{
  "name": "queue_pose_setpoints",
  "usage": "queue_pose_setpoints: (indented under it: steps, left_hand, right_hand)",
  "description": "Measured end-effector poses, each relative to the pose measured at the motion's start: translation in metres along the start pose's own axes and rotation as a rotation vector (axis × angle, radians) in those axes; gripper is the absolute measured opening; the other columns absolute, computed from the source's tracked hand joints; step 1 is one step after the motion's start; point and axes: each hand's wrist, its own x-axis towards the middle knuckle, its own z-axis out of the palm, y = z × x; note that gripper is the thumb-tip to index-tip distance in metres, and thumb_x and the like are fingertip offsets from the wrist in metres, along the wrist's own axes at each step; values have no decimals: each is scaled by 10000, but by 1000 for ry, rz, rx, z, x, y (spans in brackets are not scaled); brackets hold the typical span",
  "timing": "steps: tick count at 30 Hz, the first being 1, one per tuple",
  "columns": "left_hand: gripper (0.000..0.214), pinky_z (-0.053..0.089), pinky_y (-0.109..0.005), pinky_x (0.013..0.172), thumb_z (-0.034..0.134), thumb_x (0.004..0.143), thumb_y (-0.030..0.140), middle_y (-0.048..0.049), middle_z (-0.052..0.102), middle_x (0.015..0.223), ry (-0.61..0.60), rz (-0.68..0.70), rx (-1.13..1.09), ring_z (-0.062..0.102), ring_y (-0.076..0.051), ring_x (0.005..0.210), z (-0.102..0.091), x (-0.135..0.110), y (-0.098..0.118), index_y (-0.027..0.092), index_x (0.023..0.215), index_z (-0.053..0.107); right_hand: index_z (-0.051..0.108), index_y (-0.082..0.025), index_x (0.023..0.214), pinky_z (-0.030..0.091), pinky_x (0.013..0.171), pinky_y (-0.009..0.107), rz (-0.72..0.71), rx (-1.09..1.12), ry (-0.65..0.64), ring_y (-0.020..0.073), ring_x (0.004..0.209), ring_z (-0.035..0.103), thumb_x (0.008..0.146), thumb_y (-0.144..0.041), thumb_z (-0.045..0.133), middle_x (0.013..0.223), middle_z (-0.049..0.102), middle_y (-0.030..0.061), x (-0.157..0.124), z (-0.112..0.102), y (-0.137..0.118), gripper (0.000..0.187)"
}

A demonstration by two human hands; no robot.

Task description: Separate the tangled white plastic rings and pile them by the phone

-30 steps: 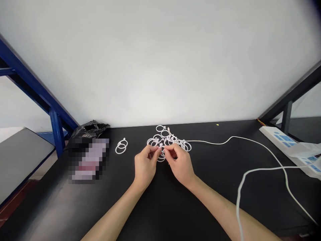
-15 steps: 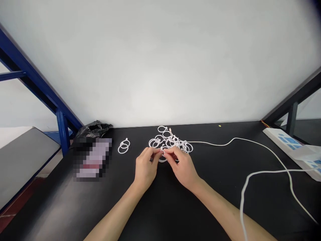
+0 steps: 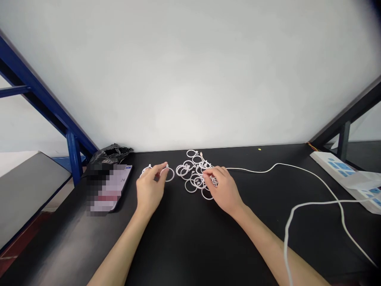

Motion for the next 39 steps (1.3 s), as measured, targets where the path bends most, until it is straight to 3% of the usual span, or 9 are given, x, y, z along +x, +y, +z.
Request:
queue_pose_setpoints:
  steps: [3, 7, 10, 14, 17, 22, 25, 29, 39]
  left_hand:
    - [223, 473, -357, 759, 577, 871, 377, -36, 722, 821, 59, -64, 89, 587, -213, 766, -10, 13, -20, 242, 946, 738]
    - [215, 444, -430, 795, 599, 840, 394, -69, 708, 808, 18, -201, 224, 559, -292, 888, -18, 22, -39, 230, 868, 735]
    - [211, 414, -496, 830, 588, 844, 387, -99, 704, 975, -18, -147, 374, 513, -352, 1005, -16, 21, -43, 228, 863, 726]
    - [254, 396, -531, 826, 575, 853, 362, -153, 640, 1143, 32, -4, 479, 470, -395, 1071, -11, 13, -33, 197, 997, 703]
    - [226, 413, -491, 847, 538, 888, 337, -116, 658, 1099, 5, 85, 370, 507, -341, 1034, -8, 8, -14, 202, 997, 683]
    - [218, 485, -325, 741, 494, 934, 370, -13, 698, 875, -307, 21, -78, 594, -181, 760, -1, -8, 23, 239, 990, 660]
    - [246, 491, -292, 699, 481, 945, 398, 5, 703, 890, -450, -34, -179, 601, -155, 721, 2, -18, 36, 256, 1054, 651]
    - [269, 492, -278, 707, 445, 966, 391, -17, 696, 961, -514, 50, -209, 625, -158, 812, 3, -24, 39, 256, 1033, 668]
    - [219, 498, -295, 724, 492, 940, 308, -37, 674, 889, -475, 161, -133, 612, -164, 795, 6, -26, 33, 230, 1051, 663]
  right_hand:
    - [660, -232, 925, 494, 896, 430, -80, -96, -85, 234, 949, 582, 890, -317, 616, 938, 646, 49, -4, 3, -2, 102]
    - [673, -217, 884, 522, 824, 422, -121, -203, -134, 239, 925, 558, 864, -217, 636, 953, 613, 65, -10, 8, -6, 42]
    - [670, -209, 851, 524, 803, 420, -141, -221, -77, 231, 895, 546, 892, -178, 582, 944, 603, 75, -11, 9, -7, 103]
    - [676, -216, 896, 526, 776, 391, -161, -164, 23, 225, 898, 555, 917, -201, 553, 957, 598, 80, -11, 9, -9, 125]
    - [680, -222, 918, 525, 775, 372, -186, -115, 50, 209, 878, 563, 929, -223, 550, 945, 596, 73, -12, 9, -13, 130]
    - [686, -228, 950, 528, 760, 341, -240, -45, 57, 186, 845, 566, 935, -227, 554, 923, 604, 66, -16, 9, -21, 133]
    - [688, -222, 963, 528, 760, 328, -256, -15, 63, 181, 841, 576, 939, -235, 556, 902, 611, 62, -17, 9, -25, 135]
    - [687, -223, 984, 525, 773, 325, -218, 10, 100, 179, 843, 601, 956, -257, 532, 872, 634, 56, -16, 7, -25, 161]
    - [681, -222, 984, 495, 620, 260, -12, 226, 181, 112, 645, 568, 954, -275, 541, 872, 653, 22, -5, -2, -16, 153]
